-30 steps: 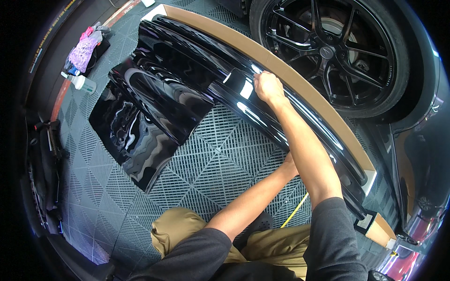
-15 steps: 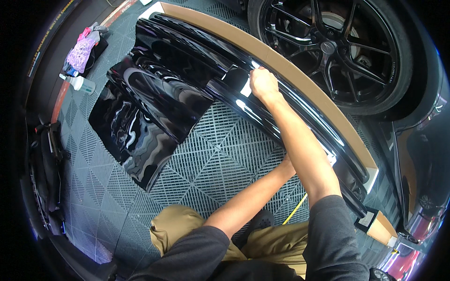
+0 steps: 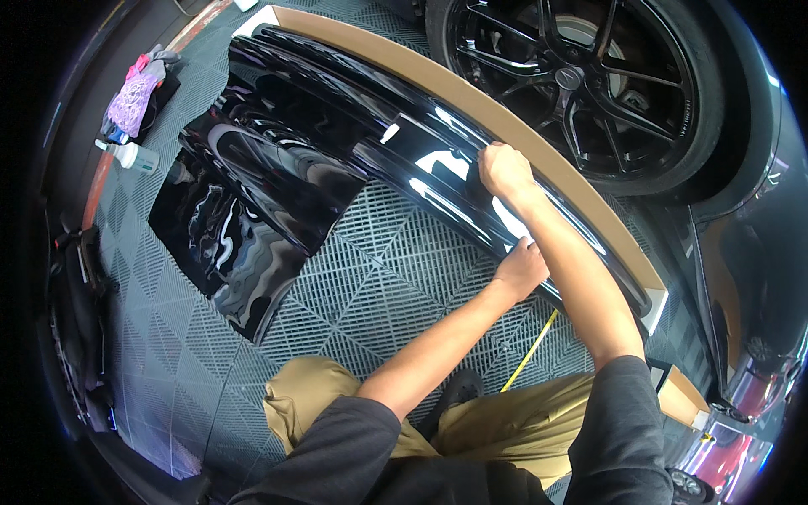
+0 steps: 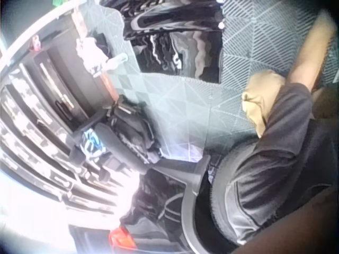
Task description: The person unpacks black glossy trim pieces from a cardboard box, removes protective film, and positions them along the roofline of a dark gray car. The person handles the trim by hand and aligns it with the vehicle's roof edge.
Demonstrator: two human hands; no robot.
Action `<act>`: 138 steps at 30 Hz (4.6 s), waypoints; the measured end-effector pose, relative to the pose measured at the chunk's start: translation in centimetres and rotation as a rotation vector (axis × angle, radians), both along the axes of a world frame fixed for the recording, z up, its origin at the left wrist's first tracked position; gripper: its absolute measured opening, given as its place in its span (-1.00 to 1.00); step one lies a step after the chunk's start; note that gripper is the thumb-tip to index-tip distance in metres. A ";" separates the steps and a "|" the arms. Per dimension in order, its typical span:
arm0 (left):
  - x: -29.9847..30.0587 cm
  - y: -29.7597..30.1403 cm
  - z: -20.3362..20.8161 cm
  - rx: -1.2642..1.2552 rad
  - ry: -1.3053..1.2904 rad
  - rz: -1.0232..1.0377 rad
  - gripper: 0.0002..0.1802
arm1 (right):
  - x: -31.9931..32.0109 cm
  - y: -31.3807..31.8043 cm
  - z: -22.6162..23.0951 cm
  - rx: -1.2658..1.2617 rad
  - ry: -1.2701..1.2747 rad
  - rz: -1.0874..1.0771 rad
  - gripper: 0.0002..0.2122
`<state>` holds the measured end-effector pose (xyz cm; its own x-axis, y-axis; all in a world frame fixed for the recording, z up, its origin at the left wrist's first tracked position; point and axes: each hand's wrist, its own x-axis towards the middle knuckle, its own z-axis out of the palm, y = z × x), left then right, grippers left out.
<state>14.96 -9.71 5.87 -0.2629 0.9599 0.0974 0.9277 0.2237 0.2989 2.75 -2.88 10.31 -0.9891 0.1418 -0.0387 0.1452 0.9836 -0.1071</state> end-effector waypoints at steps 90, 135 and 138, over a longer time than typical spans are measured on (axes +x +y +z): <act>4.0 -8.1 50.4 -1.546 -1.526 -0.230 -0.15 | 66.0 -10.2 45.2 -1.531 0.886 -1.904 -0.70; 7.1 -5.1 81.7 -0.172 -1.303 -0.949 -0.43 | 57.3 -12.7 105.8 0.251 1.739 -1.094 -0.81; 9.6 -3.1 82.3 -0.167 -1.358 -0.958 -0.44 | 58.6 -12.8 107.9 0.351 1.696 -1.091 -0.79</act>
